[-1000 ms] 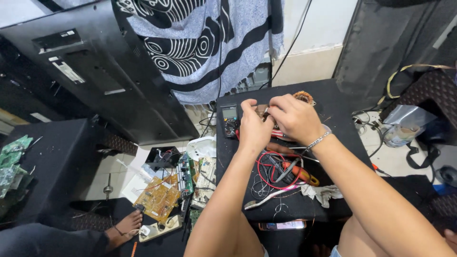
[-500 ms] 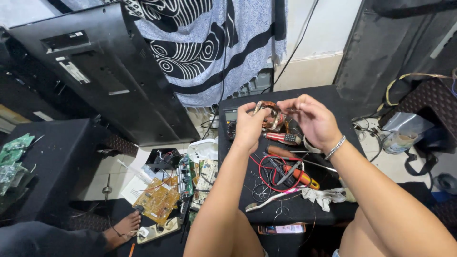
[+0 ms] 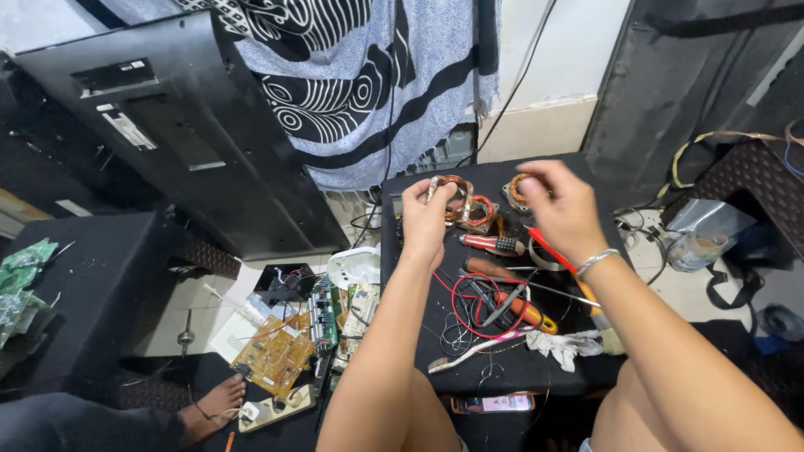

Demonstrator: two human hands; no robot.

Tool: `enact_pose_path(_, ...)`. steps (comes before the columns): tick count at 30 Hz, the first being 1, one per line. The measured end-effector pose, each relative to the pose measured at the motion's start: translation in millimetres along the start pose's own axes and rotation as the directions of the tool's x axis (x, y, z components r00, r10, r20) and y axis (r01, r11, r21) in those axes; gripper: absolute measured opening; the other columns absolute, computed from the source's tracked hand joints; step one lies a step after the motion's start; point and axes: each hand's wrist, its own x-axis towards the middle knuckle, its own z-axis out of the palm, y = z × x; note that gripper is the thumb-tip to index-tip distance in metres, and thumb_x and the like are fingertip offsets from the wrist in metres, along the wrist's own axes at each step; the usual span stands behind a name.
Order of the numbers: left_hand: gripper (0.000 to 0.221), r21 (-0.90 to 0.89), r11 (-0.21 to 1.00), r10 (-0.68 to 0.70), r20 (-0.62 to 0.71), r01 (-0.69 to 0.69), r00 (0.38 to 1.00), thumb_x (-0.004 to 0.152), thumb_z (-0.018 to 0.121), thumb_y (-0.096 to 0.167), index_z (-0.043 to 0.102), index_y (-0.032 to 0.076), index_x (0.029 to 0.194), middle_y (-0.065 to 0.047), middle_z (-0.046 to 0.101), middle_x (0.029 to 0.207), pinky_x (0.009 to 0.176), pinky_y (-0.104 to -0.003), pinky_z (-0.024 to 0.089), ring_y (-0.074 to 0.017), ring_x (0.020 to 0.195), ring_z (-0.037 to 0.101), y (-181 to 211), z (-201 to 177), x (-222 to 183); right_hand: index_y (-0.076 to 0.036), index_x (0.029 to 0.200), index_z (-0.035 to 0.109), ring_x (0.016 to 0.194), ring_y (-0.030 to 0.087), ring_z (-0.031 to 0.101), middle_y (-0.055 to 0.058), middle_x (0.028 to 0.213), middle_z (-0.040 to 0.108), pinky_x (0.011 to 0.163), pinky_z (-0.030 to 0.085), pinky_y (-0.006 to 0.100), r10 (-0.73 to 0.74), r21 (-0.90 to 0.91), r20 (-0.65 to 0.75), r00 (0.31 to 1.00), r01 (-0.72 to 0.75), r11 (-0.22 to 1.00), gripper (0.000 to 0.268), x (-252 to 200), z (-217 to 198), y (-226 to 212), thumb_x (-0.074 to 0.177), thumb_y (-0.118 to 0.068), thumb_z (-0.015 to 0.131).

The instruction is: Repairing and testing a motor stator using hand tools and a multimeter on a workbench.

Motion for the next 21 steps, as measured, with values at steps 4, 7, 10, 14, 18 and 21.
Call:
enact_pose_path(4,0.071,0.056,0.998,0.039,0.059,-0.042,0.997,0.082,0.078,0.017,0.04,-0.004,0.137,-0.016,0.059,0.113,0.078,-0.038,0.062,-0.0239,0.085,0.072,-1,7,-11,-0.01,0.131,0.069,0.088,0.029,0.072,0.009,0.105,0.071,0.07,0.059,0.04,-0.17,-0.192,0.086,0.982,0.184,0.964,0.035,-5,25,-12,0.096,-0.015,0.071)
enact_pose_path(7,0.07,0.07,0.996,0.051,0.102,-0.058,0.993,0.083,0.079,0.019,0.04,-0.004,0.137,-0.016,0.06,0.111,0.081,-0.036,0.059,-0.022,0.083,0.073,-4,8,-12,-0.017,0.121,0.073,0.083,0.021,0.071,-0.002,0.091,0.068,0.069,0.059,0.034,-0.238,-0.287,0.082,0.968,0.251,0.924,0.026,-4,36,-5,0.097,-0.028,0.073)
enact_pose_path(10,0.071,0.036,0.999,0.024,0.066,-0.026,0.998,0.081,0.08,0.018,0.041,-0.004,0.137,-0.017,0.061,0.111,0.077,-0.034,0.061,-0.023,0.083,0.073,-4,7,-13,-0.021,0.106,0.076,0.077,0.017,0.07,-0.006,0.082,0.066,0.067,0.058,0.03,-0.28,-0.359,0.062,0.958,0.283,0.89,0.007,-2,36,-7,0.099,-0.023,0.072)
enact_pose_path(14,0.071,0.046,0.998,0.043,0.055,-0.045,0.998,0.081,0.08,0.019,0.042,-0.003,0.137,-0.016,0.061,0.113,0.079,-0.032,0.06,-0.0212,0.085,0.072,-3,8,-13,-0.015,0.098,0.074,0.075,0.024,0.071,-0.001,0.078,0.068,0.066,0.057,0.034,-0.226,-0.304,0.084,0.971,0.241,0.922,0.003,-4,37,-14,0.099,-0.017,0.073)
enact_pose_path(18,0.07,0.2,0.977,0.07,0.038,-0.077,0.997,0.077,0.084,0.028,0.049,0.004,0.133,-0.015,0.063,0.122,0.087,-0.032,0.058,-0.0226,0.103,0.07,4,10,-22,-0.012,0.088,0.071,0.07,0.026,0.07,0.003,0.071,0.067,0.062,0.057,0.035,-0.202,-0.297,0.148,0.968,0.239,0.925,0.009,-6,48,-13,0.093,-0.016,0.077)
enact_pose_path(21,0.072,0.116,0.991,0.059,0.03,-0.063,0.998,0.077,0.083,0.022,0.045,0.0,0.135,-0.016,0.062,0.118,0.082,-0.029,0.058,-0.0179,0.093,0.071,5,9,-23,-0.012,0.09,0.073,0.067,0.021,0.069,0.002,0.074,0.068,0.061,0.057,0.034,-0.197,-0.222,0.146,0.969,0.226,0.949,0.008,-4,45,-24,0.09,-0.016,0.08)
